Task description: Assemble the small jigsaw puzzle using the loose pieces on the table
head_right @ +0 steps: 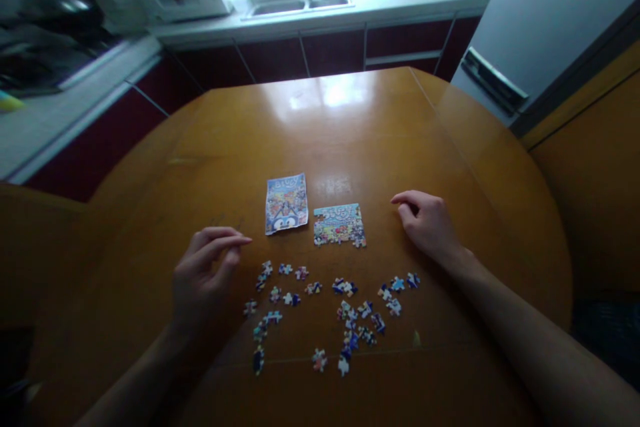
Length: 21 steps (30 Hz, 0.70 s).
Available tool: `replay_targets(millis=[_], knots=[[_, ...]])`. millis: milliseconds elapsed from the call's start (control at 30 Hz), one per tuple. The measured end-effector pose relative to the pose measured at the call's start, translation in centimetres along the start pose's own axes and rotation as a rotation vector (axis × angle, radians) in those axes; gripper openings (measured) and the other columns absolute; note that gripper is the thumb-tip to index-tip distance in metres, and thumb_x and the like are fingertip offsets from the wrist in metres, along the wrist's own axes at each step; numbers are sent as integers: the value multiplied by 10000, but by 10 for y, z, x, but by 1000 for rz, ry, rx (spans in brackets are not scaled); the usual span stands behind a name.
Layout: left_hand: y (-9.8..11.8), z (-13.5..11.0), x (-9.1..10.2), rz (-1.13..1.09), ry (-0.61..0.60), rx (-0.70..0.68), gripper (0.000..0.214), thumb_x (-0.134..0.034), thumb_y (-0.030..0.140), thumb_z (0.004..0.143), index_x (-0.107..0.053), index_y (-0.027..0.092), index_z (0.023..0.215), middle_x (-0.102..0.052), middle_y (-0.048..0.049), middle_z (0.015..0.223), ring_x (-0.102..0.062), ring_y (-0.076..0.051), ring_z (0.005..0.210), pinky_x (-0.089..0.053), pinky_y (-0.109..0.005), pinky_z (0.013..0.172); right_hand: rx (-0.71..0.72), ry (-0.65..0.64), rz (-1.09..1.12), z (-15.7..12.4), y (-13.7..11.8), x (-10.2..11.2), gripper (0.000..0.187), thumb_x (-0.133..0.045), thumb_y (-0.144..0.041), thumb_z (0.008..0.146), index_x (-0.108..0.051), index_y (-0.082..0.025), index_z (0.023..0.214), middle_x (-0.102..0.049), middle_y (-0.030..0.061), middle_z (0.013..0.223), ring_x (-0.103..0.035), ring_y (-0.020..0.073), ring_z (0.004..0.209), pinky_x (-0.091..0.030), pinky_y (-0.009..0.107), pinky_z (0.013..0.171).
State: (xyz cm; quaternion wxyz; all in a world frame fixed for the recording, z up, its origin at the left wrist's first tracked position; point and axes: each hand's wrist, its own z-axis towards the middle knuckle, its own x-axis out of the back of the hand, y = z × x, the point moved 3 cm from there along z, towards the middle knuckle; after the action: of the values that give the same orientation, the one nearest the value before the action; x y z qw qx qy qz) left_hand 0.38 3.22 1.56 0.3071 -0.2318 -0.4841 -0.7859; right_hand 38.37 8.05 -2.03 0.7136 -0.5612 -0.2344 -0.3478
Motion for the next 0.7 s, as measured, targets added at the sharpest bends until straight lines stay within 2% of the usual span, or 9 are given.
replay_targets(millis=[533, 700], knots=[[1, 2, 1, -20, 2, 21, 159, -557, 199, 923, -710, 210, 881, -605, -30, 949, -567, -184, 940, -462, -349, 838, -20, 24, -9, 2, 5, 1, 219, -536, -225, 809, -752, -229, 847, -767, 49, 876, -698, 223, 766, -538, 354, 729], [2, 1, 1, -17, 1, 30, 164, -551, 212, 919, -709, 212, 879, -607, -32, 951, -568, -189, 945, -465, -350, 841, -28, 37, -3, 2, 6, 2, 233, -527, -232, 800, -754, -221, 847, -758, 50, 814, -677, 216, 676, -525, 339, 639]])
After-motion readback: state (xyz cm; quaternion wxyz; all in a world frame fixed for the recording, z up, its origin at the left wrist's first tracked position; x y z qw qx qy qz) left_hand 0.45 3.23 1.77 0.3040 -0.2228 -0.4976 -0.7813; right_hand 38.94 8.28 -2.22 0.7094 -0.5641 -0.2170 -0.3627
